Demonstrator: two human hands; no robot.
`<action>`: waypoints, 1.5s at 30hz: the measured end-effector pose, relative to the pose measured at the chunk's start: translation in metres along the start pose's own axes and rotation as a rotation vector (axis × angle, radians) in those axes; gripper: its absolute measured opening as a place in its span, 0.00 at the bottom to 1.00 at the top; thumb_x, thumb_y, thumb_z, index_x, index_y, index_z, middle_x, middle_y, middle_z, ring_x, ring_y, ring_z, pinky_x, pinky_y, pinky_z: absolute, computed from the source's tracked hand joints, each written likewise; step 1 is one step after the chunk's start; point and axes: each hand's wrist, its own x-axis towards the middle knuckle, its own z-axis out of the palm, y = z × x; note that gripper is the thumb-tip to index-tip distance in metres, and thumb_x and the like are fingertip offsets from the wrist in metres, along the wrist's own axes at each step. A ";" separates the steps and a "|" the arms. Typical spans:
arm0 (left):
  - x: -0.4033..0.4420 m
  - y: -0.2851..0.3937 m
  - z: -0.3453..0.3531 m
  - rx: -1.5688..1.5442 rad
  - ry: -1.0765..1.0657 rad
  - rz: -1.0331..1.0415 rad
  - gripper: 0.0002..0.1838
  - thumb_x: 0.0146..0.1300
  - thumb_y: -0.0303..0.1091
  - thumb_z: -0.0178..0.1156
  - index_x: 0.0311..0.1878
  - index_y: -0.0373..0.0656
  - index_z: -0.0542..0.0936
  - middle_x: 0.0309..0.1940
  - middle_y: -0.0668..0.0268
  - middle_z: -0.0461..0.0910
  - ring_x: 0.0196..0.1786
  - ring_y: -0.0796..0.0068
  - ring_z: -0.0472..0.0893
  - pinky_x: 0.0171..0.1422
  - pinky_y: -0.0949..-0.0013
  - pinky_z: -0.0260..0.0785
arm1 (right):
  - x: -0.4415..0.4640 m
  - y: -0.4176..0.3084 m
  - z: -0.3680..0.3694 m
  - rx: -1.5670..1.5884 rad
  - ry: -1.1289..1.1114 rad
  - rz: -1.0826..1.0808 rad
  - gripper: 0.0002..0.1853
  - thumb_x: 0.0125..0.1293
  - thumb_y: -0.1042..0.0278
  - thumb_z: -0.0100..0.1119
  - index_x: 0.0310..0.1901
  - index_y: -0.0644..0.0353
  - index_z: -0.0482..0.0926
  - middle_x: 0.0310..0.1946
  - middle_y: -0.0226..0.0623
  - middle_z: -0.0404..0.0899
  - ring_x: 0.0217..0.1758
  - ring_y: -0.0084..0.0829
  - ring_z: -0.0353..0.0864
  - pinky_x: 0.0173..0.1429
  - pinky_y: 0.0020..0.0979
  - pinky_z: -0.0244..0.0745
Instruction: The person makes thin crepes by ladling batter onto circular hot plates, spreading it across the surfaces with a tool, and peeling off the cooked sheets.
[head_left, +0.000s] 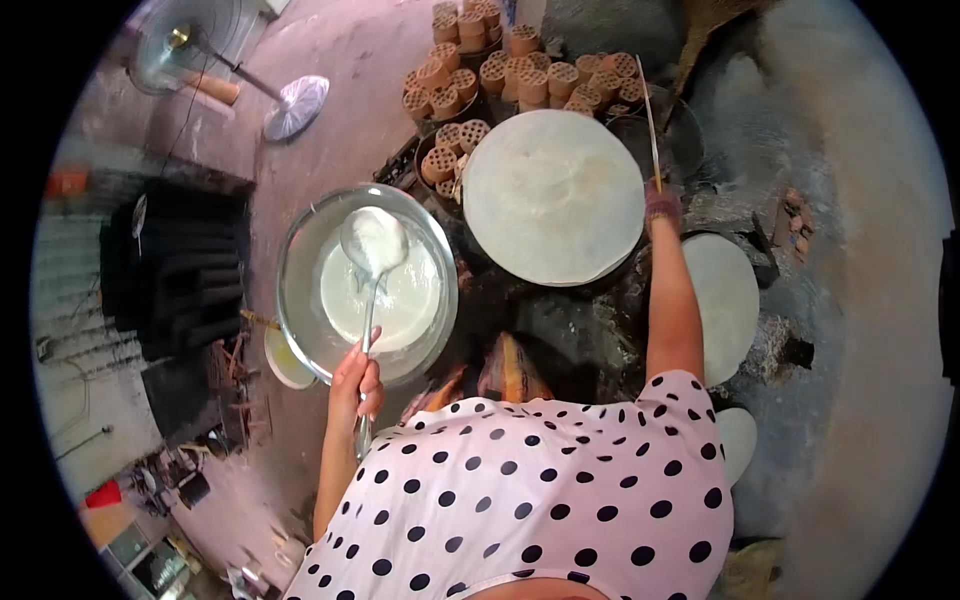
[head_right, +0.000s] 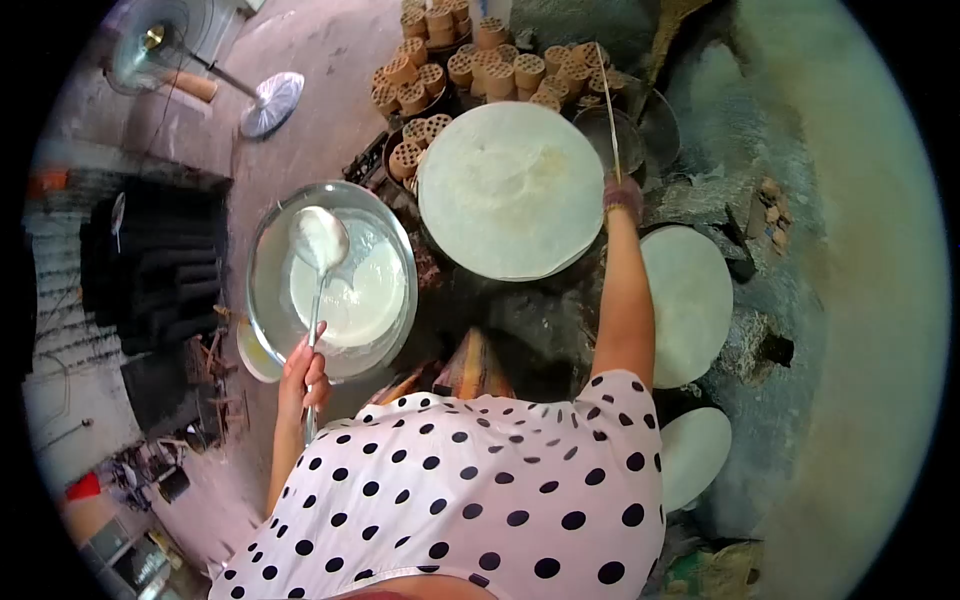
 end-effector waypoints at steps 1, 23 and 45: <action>0.005 -0.003 0.000 -0.008 0.028 -0.011 0.23 0.75 0.37 0.42 0.69 0.38 0.60 0.15 0.77 0.57 0.10 0.89 0.56 0.11 0.81 0.53 | 0.024 0.003 0.015 -0.065 -0.029 -0.003 0.25 0.62 0.41 0.52 0.50 0.51 0.81 0.49 0.46 0.80 0.53 0.51 0.78 0.55 0.46 0.74; 0.035 -0.016 -0.023 -0.259 0.111 -0.108 0.23 0.74 0.36 0.42 0.69 0.38 0.59 0.18 0.79 0.59 0.11 0.93 0.59 0.11 0.84 0.57 | 0.016 -0.033 -0.016 -0.048 -0.225 -0.217 0.29 0.52 0.44 0.63 0.49 0.59 0.81 0.45 0.47 0.82 0.49 0.47 0.80 0.53 0.39 0.73; -0.028 0.058 -0.031 0.001 0.081 0.094 0.23 0.74 0.33 0.40 0.69 0.36 0.60 0.16 0.78 0.56 0.08 0.90 0.55 0.10 0.81 0.48 | -0.052 0.007 -0.107 0.270 -0.230 -0.211 0.28 0.52 0.46 0.68 0.43 0.66 0.81 0.30 0.40 0.81 0.32 0.29 0.76 0.39 0.34 0.72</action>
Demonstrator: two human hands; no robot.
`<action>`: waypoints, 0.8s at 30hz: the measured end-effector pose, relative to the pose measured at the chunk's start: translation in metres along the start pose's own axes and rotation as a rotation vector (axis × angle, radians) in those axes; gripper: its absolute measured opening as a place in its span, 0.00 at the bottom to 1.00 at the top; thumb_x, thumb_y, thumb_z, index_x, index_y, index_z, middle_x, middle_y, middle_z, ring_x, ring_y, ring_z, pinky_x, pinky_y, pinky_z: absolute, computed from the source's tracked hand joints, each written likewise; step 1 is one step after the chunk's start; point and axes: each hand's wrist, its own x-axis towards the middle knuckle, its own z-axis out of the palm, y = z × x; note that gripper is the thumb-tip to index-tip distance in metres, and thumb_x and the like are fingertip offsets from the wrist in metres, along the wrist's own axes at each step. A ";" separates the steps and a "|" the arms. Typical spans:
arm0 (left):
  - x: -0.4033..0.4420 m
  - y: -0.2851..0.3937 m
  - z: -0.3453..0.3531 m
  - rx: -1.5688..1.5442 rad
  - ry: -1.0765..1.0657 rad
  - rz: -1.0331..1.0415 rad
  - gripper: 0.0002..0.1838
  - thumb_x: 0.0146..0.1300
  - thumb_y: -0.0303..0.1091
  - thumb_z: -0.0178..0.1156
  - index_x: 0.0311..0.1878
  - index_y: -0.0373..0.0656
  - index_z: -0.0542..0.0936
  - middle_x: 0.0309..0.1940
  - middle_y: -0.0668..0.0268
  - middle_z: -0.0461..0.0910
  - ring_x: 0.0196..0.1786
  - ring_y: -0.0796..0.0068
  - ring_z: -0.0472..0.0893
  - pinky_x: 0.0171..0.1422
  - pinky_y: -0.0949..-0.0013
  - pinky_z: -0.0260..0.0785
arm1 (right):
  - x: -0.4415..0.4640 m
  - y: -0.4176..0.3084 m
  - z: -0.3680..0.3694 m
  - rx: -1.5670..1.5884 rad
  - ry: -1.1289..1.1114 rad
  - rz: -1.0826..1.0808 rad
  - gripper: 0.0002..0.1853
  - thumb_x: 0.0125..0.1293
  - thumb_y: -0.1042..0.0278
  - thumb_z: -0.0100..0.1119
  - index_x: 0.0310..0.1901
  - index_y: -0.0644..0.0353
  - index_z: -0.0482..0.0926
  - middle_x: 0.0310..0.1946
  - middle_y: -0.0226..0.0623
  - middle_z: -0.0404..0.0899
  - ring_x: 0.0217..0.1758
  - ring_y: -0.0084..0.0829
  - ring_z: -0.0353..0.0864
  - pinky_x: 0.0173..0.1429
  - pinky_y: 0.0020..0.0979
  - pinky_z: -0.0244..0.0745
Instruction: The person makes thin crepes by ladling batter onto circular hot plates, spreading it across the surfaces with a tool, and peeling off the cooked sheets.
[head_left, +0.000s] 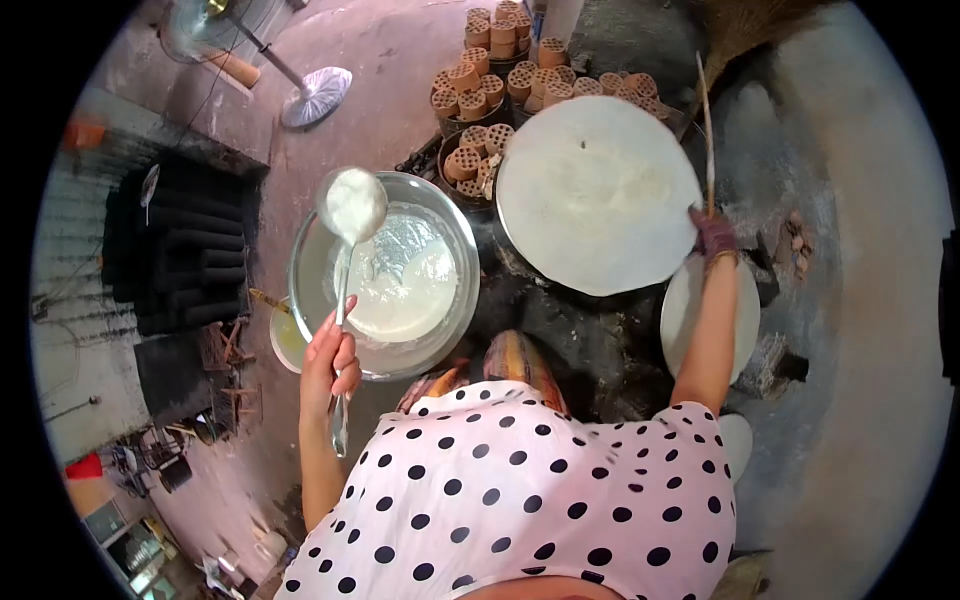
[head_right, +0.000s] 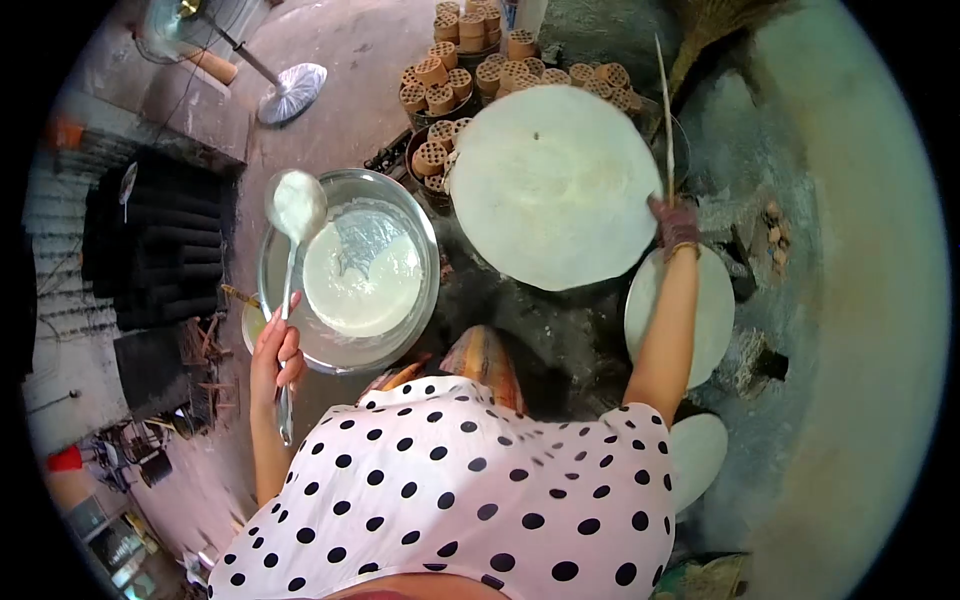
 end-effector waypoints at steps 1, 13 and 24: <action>0.005 0.001 -0.004 0.005 -0.059 0.000 0.22 0.74 0.33 0.40 0.69 0.36 0.60 0.16 0.78 0.56 0.09 0.90 0.54 0.10 0.81 0.48 | -0.012 0.038 0.013 -0.091 -0.024 0.054 0.29 0.52 0.44 0.68 0.42 0.66 0.81 0.29 0.40 0.80 0.31 0.30 0.77 0.37 0.34 0.72; 0.014 -0.062 0.039 0.527 -0.763 -0.185 0.21 0.72 0.32 0.43 0.66 0.37 0.65 0.17 0.76 0.59 0.11 0.87 0.56 0.14 0.81 0.48 | -0.517 0.111 0.154 1.130 0.759 0.767 0.14 0.55 0.61 0.69 0.27 0.55 0.71 0.11 0.28 0.67 0.08 0.24 0.63 0.13 0.29 0.55; -0.168 -0.240 0.089 0.694 -1.292 -1.165 0.19 0.74 0.30 0.44 0.66 0.40 0.65 0.19 0.74 0.64 0.12 0.88 0.57 0.13 0.82 0.51 | -1.196 0.189 0.171 -0.083 0.944 1.769 0.13 0.64 0.61 0.58 0.46 0.58 0.76 0.41 0.46 0.76 0.42 0.40 0.76 0.44 0.37 0.72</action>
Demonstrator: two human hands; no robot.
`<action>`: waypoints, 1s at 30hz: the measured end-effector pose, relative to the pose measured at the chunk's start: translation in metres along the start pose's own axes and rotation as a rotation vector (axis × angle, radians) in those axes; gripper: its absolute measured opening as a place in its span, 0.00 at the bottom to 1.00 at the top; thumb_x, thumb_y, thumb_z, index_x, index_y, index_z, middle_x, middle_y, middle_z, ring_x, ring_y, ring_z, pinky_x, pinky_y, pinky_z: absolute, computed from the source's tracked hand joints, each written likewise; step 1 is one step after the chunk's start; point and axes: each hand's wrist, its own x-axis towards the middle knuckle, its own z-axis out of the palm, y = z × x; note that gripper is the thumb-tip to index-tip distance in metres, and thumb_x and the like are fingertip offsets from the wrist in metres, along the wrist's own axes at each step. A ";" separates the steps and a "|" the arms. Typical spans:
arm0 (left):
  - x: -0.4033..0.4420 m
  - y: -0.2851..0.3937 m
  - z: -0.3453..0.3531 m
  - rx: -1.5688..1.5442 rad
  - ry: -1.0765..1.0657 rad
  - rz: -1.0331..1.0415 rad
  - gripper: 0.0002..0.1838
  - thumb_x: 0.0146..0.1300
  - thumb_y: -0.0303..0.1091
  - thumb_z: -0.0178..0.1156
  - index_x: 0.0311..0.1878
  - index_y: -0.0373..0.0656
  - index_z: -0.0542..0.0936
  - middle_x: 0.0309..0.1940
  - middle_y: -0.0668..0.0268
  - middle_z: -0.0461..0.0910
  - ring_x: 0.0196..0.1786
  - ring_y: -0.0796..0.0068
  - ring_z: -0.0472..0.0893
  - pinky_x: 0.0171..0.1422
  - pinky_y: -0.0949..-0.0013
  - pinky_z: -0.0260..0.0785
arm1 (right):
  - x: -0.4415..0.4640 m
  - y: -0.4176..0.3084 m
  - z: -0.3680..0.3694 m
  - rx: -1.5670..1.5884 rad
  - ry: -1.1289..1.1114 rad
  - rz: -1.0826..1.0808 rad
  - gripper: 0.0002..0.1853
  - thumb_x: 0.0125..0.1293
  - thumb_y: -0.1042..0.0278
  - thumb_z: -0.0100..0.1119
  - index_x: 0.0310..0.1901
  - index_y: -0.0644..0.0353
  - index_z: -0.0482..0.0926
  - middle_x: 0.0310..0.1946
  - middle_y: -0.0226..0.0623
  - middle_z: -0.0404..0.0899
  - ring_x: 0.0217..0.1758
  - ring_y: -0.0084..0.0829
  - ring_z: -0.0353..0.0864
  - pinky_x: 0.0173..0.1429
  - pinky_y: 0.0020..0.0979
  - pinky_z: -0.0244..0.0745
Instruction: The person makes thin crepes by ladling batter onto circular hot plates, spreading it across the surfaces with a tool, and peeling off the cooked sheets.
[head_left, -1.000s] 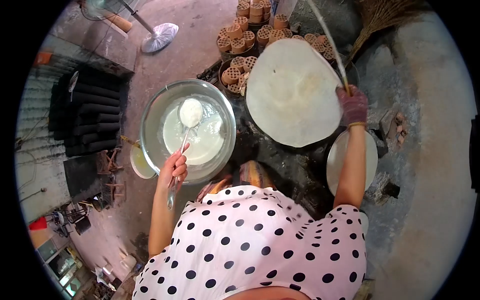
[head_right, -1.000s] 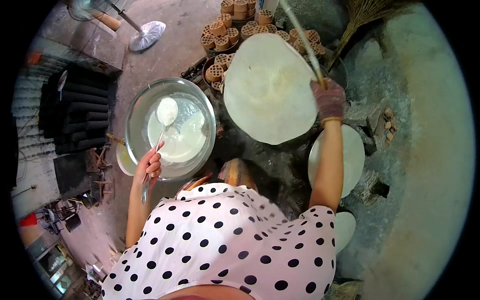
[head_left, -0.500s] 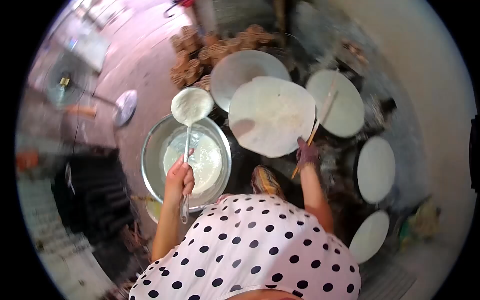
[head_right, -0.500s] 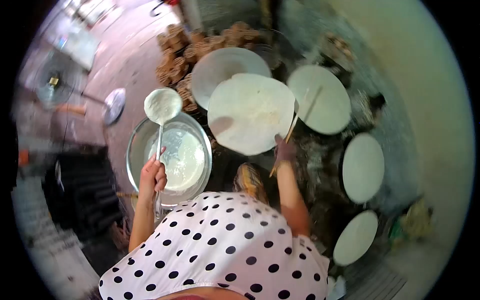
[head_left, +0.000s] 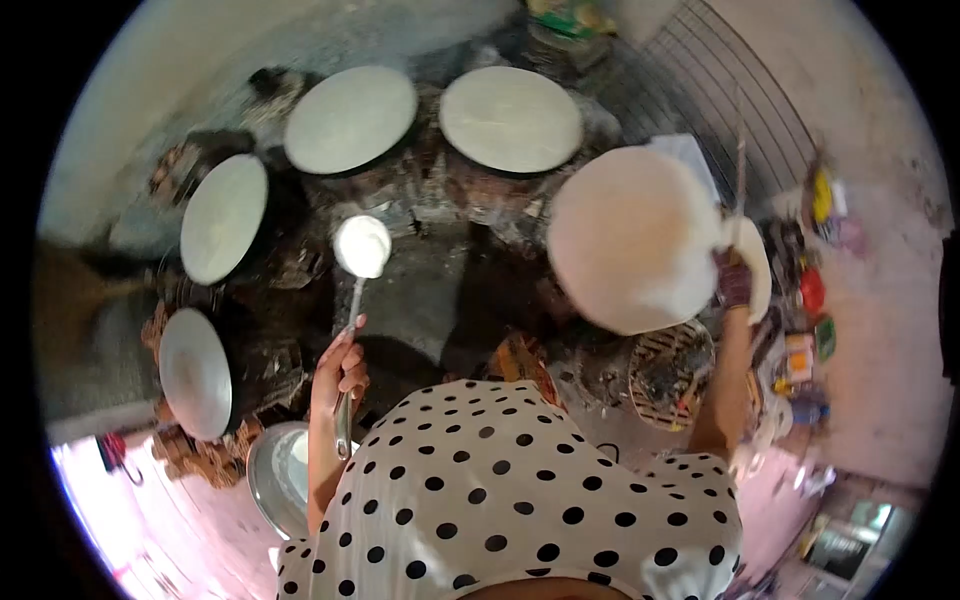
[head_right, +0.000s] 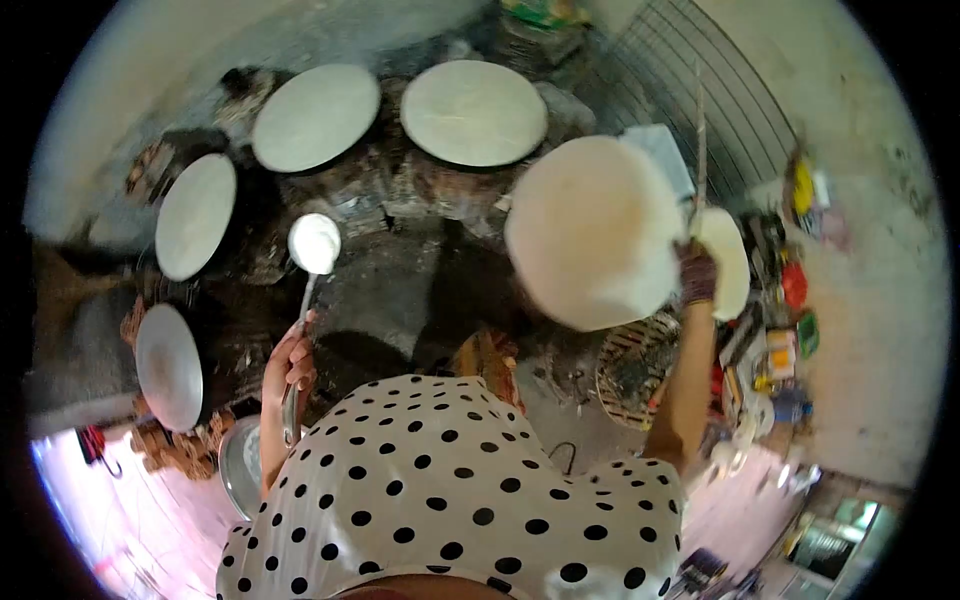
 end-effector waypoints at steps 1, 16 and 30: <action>0.017 -0.015 0.022 0.017 -0.034 -0.065 0.19 0.73 0.29 0.44 0.66 0.37 0.65 0.20 0.71 0.65 0.12 0.87 0.59 0.14 0.81 0.53 | 0.013 0.037 -0.037 -0.052 0.099 0.037 0.15 0.65 0.60 0.56 0.49 0.59 0.76 0.46 0.49 0.77 0.46 0.43 0.78 0.48 0.38 0.73; 0.129 -0.221 0.212 0.141 -0.062 -0.345 0.19 0.75 0.32 0.42 0.65 0.37 0.63 0.20 0.74 0.66 0.11 0.89 0.63 0.11 0.81 0.62 | 0.100 0.266 0.109 -0.111 0.494 -0.065 0.16 0.59 0.60 0.57 0.48 0.51 0.80 0.43 0.45 0.81 0.43 0.45 0.80 0.46 0.44 0.75; 0.120 -0.230 0.221 0.005 -0.082 -0.320 0.21 0.77 0.34 0.35 0.68 0.37 0.57 0.22 0.71 0.64 0.13 0.84 0.65 0.14 0.78 0.68 | 0.129 0.303 0.236 0.136 -0.014 0.417 0.18 0.68 0.59 0.53 0.57 0.52 0.76 0.39 0.40 0.81 0.34 0.35 0.81 0.34 0.34 0.77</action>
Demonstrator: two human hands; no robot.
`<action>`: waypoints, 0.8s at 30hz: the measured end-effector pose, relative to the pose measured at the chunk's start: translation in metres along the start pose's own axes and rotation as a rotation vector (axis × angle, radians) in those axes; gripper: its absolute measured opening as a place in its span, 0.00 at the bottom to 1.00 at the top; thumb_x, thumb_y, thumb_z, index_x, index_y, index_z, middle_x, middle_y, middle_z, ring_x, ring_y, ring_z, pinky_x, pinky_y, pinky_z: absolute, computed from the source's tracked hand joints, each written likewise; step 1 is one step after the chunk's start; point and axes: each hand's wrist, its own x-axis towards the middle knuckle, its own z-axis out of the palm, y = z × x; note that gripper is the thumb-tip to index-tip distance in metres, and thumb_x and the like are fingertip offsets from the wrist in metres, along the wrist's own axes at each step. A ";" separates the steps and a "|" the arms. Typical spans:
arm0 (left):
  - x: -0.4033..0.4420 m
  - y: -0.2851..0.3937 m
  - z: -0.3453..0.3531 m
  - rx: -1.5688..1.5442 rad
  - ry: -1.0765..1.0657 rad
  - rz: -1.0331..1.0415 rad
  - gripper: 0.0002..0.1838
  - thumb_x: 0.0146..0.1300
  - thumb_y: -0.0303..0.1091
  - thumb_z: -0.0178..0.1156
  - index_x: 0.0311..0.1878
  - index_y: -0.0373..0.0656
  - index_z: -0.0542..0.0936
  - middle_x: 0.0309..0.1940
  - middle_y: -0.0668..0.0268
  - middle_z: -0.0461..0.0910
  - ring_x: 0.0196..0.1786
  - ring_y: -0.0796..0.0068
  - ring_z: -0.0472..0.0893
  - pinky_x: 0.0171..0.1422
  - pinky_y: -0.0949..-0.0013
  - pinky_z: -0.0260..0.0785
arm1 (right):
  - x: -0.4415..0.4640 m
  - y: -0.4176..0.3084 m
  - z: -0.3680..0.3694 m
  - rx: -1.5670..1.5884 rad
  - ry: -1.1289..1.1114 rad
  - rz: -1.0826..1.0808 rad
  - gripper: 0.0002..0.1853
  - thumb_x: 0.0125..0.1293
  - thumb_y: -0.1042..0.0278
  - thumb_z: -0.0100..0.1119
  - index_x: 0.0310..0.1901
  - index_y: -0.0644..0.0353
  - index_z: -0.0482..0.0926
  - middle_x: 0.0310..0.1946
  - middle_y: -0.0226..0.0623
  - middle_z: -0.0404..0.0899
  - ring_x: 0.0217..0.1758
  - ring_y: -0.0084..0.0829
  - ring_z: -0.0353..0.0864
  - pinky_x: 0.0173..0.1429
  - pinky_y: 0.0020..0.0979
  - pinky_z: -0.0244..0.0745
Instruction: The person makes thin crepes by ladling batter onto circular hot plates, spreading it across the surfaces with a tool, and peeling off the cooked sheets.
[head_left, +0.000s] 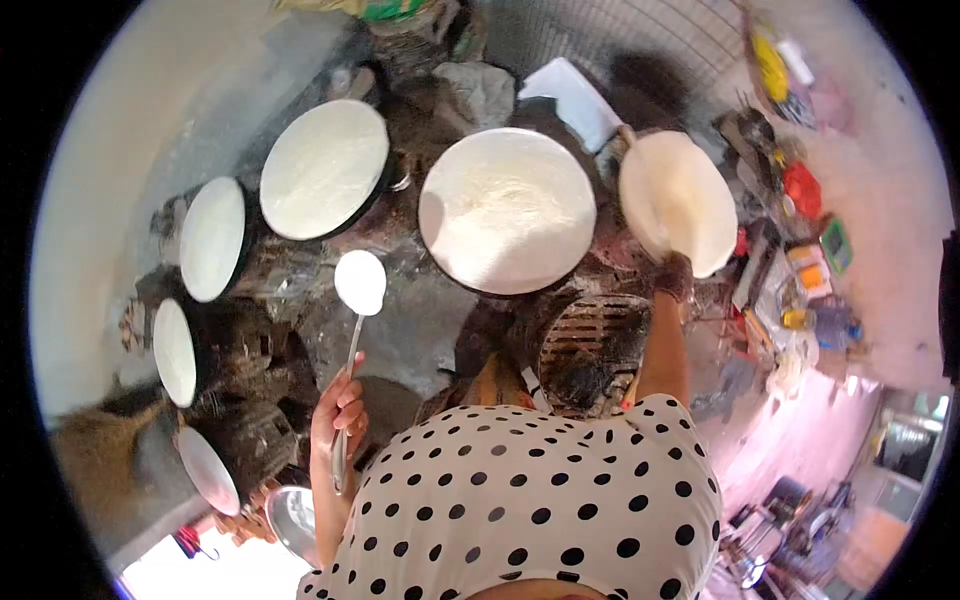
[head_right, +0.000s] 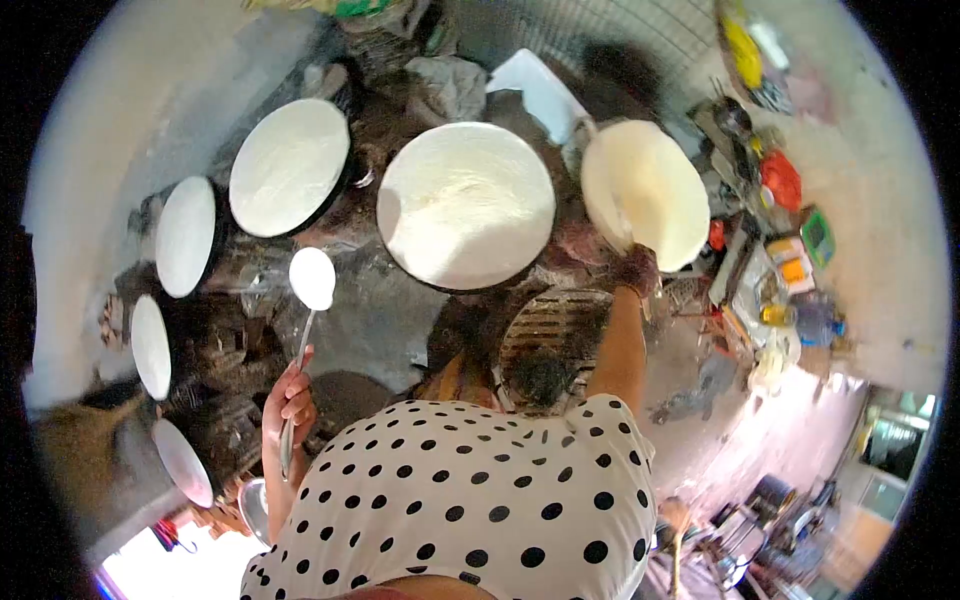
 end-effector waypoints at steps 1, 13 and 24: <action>-0.005 0.000 0.001 -0.031 0.007 0.014 0.21 0.76 0.34 0.37 0.68 0.38 0.58 0.22 0.71 0.65 0.13 0.84 0.65 0.14 0.78 0.68 | 0.001 -0.002 -0.001 0.019 0.000 0.013 0.18 0.68 0.59 0.52 0.57 0.52 0.76 0.39 0.39 0.81 0.34 0.34 0.81 0.33 0.34 0.77; -0.138 0.043 -0.116 -0.130 0.175 0.583 0.21 0.75 0.31 0.40 0.67 0.36 0.61 0.16 0.77 0.60 0.10 0.89 0.57 0.12 0.82 0.52 | -0.222 -0.284 0.013 1.095 -0.477 -0.179 0.21 0.74 0.55 0.44 0.61 0.58 0.71 0.26 0.31 0.77 0.22 0.24 0.73 0.24 0.26 0.71; -0.350 0.159 -0.297 0.307 0.859 0.689 0.16 0.71 0.29 0.41 0.57 0.38 0.72 0.17 0.75 0.62 0.13 0.83 0.60 0.16 0.80 0.50 | -0.574 -0.498 0.108 0.519 -0.924 -1.459 0.22 0.68 0.53 0.53 0.60 0.51 0.74 0.32 0.33 0.77 0.22 0.24 0.73 0.24 0.27 0.68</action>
